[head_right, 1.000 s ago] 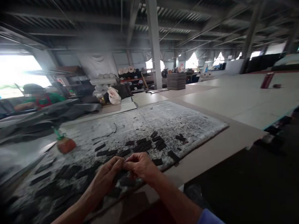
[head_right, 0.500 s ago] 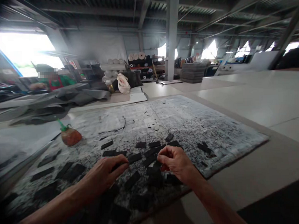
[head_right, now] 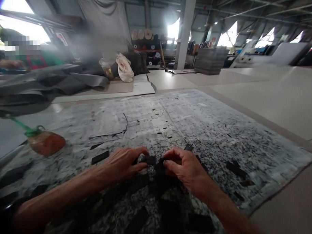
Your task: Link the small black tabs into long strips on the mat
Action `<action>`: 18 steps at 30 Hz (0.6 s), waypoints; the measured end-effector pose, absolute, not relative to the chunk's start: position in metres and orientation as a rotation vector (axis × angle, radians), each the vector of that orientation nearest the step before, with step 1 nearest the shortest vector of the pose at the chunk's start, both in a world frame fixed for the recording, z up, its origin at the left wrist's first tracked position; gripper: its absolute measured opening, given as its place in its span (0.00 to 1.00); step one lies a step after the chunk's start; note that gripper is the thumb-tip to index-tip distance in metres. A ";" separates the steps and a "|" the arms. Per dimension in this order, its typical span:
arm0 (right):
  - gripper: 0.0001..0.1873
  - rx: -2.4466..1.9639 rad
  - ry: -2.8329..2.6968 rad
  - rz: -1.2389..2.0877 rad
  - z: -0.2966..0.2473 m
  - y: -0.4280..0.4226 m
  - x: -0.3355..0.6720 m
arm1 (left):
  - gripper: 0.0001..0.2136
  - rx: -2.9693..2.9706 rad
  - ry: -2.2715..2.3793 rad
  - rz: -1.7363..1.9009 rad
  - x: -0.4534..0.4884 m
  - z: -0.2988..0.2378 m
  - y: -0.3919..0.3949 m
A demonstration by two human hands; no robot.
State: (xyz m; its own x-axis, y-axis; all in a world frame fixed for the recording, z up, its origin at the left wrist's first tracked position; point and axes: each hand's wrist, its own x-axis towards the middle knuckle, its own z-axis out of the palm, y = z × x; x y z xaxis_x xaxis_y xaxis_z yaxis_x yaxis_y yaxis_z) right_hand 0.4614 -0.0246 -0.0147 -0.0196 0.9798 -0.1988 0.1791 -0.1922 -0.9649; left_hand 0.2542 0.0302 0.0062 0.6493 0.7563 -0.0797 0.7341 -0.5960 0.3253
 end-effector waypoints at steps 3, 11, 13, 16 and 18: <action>0.10 -1.488 -1.272 1.295 -0.018 -0.022 0.461 | 0.10 2.539 1.153 0.038 0.257 0.003 0.034; 0.08 -1.530 -1.357 1.245 -0.026 -0.018 0.461 | 0.12 2.542 1.159 0.019 0.259 -0.006 0.039; 0.08 -1.534 -1.383 1.219 -0.026 -0.017 0.461 | 0.11 2.540 1.151 0.032 0.260 -0.009 0.041; 0.07 -1.547 -1.383 1.202 -0.024 -0.018 0.460 | 0.10 2.520 1.151 0.060 0.260 -0.012 0.042; 0.08 -1.558 -1.362 1.211 -0.023 -0.018 0.459 | 0.10 2.498 1.159 0.071 0.261 -0.013 0.041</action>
State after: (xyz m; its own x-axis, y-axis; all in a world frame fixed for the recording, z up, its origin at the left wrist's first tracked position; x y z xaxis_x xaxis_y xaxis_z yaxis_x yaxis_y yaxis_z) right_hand 0.4589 -0.0179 -0.0234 -0.0032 0.9827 -0.1850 0.2983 -0.1757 -0.9382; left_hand 0.2605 0.0411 -0.0130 0.6580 0.7444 -0.1136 0.7249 -0.5853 0.3632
